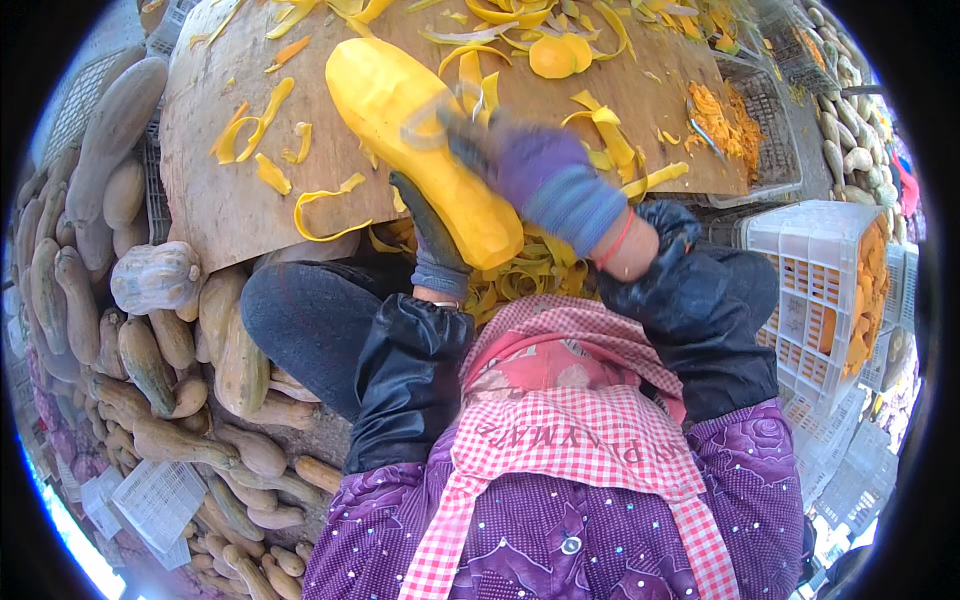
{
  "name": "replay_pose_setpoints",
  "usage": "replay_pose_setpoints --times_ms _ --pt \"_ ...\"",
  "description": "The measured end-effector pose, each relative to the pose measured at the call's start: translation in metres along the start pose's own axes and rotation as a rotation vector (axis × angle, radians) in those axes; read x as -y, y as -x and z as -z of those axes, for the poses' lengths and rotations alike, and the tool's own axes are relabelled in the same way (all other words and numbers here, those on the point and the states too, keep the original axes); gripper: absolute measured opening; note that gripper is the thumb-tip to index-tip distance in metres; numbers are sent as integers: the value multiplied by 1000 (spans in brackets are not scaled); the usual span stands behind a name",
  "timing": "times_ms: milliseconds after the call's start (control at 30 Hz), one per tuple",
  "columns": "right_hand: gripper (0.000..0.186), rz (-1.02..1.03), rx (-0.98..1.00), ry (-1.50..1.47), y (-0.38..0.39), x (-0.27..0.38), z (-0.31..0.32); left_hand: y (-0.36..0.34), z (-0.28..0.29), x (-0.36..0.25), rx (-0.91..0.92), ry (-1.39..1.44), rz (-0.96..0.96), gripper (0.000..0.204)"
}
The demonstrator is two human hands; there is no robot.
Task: The person peels a large yellow vegetable using a peeler, then cuts it into pieces with a knife. The peeled pieces are placed into a white basket.
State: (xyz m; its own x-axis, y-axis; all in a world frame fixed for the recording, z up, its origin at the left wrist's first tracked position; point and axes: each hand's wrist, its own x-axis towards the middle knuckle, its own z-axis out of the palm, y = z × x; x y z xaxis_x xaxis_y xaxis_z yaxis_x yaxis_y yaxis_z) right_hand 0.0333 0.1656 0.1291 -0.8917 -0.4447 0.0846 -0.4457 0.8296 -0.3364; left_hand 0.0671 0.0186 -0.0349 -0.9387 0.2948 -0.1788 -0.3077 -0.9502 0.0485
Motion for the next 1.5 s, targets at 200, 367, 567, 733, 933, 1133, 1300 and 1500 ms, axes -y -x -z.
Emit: replay_pose_setpoints --times_ms 200,367,567,733,933,1133,1300,1500 --pt "44 -136 276 26 148 -28 13 6 -2 -3 -122 -161 -32 67" --pt "47 -567 -116 -149 106 -177 9 -2 -36 22 85 -109 -28 80" --pt "50 -767 -137 74 -21 -273 21 18 -124 14 103 -1937 -164 65" --pt "47 -401 -270 209 -111 -264 15 -60 -171 -38 347 -2884 -439 104" --pt "39 -151 -153 421 -222 -267 -41 -93 -163 -48 403 -3056 -264 108" --pt "38 6 -176 357 -207 -227 19 -117 -149 -56 11 -3014 -354 111" --pt "43 -307 -332 -255 -62 -185 49 -119 -151 -73 1 -2918 -260 118" --pt "39 -558 -273 -580 35 -117 39 -91 -144 -62 138 -3097 -354 117"
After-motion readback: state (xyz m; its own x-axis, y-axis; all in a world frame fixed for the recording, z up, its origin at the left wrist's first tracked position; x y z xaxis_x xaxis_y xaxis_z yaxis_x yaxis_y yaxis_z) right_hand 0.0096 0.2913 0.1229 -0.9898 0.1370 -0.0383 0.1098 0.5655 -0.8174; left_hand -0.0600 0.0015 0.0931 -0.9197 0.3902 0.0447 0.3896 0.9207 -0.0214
